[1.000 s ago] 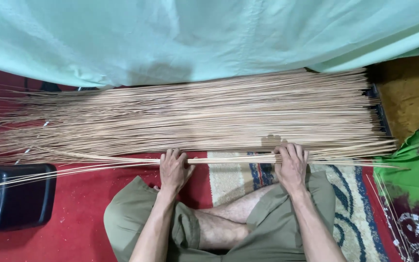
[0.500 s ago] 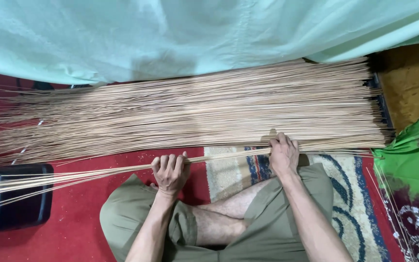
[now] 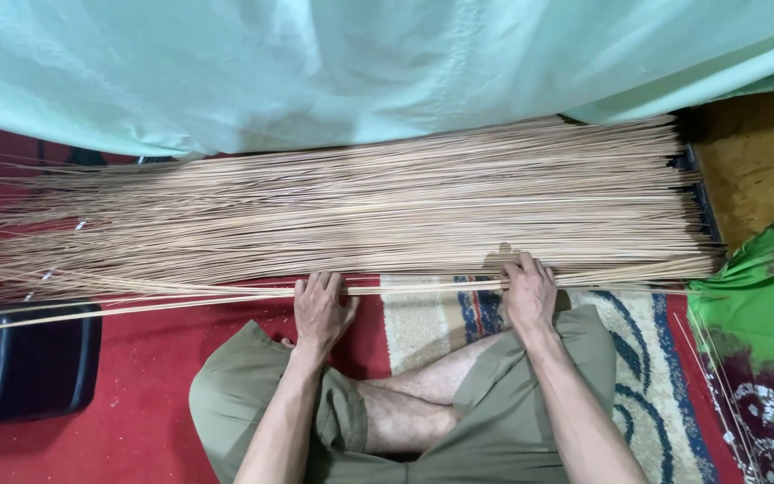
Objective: The person sits on a rug and repeatedly picks up small bundles of thin bamboo sticks from a large pile, aligns them, and places them into a separate stack on the floor.
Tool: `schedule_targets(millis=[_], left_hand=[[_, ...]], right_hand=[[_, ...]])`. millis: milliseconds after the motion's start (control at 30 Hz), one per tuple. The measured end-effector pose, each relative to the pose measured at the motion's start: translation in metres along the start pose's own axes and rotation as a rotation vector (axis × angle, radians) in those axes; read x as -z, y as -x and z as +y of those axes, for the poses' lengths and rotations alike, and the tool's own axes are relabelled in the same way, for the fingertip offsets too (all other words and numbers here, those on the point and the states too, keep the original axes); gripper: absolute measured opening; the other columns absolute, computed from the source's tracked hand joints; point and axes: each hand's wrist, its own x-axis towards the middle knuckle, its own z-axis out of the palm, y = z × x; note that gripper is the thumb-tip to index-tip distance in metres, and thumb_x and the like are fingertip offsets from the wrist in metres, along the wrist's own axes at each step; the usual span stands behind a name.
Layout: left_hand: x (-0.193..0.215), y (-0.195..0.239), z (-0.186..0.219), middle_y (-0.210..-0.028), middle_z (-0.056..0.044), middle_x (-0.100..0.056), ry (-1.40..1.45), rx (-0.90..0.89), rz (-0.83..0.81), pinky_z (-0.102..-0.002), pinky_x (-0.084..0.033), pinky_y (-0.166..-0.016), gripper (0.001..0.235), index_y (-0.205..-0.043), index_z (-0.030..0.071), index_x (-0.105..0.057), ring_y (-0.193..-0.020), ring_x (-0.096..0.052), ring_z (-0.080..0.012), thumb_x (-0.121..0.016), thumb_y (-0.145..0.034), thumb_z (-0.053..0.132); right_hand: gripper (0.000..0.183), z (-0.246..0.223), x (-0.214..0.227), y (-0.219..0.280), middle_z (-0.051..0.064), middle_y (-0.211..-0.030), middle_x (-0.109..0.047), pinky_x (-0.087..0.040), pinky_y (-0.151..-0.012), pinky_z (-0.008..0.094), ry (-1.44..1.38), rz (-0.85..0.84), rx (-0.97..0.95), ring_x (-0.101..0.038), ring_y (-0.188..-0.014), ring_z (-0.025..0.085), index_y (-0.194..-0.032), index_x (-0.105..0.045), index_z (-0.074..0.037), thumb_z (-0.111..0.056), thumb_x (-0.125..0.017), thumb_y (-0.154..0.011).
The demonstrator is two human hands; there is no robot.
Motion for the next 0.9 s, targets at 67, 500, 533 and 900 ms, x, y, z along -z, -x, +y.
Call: schedule_targets(millis=[67,500,533,900], left_hand=[[-0.004,0.005,-0.007,-0.080,-0.004,-0.058,-0.002,0.035,-0.061,-0.037,-0.045,-0.075,0.036,-0.091,0.015,-0.061,-0.083,-0.062,-0.0247,-0.081,-0.063,0.027],[-0.007,0.001,-0.003,-0.067,-0.003,-0.051,-0.109,-0.086,0.086,-0.039,-0.048,-0.084,0.023,-0.065,0.017,-0.054,-0.074,-0.057,-0.0239,-0.073,-0.072,0.026],[-0.009,0.002,-0.003,-0.067,-0.003,-0.051,-0.110,-0.087,0.085,-0.039,-0.048,-0.084,0.023,-0.065,0.017,-0.054,-0.074,-0.057,-0.0239,-0.073,-0.072,0.026],[-0.004,-0.003,0.002,-0.070,-0.001,-0.048,-0.119,-0.140,0.189,-0.034,-0.047,-0.073,0.019,-0.074,0.018,-0.056,-0.071,-0.055,-0.0217,-0.073,-0.080,0.021]], right_hand=[[0.020,-0.011,0.028,0.002,-0.001,-0.096,-0.056,-0.049,-0.083,0.038,-0.102,-0.021,0.020,-0.064,-0.098,0.025,-0.085,-0.068,-0.018,-0.004,-0.074,-0.073],[0.028,-0.005,0.015,0.005,0.002,-0.087,-0.065,-0.052,-0.085,0.038,-0.065,-0.073,0.003,-0.072,-0.090,0.025,-0.098,-0.061,-0.019,-0.011,-0.072,-0.073],[0.028,-0.010,0.020,0.000,0.002,-0.087,-0.065,-0.052,-0.085,0.038,-0.067,-0.073,0.001,-0.072,-0.090,0.025,-0.098,-0.061,-0.019,-0.011,-0.072,-0.073],[0.014,-0.009,0.007,-0.014,-0.004,-0.090,-0.060,-0.045,-0.087,0.035,0.026,-0.197,-0.046,-0.069,-0.092,0.022,-0.086,-0.071,-0.023,-0.011,-0.067,-0.081]])
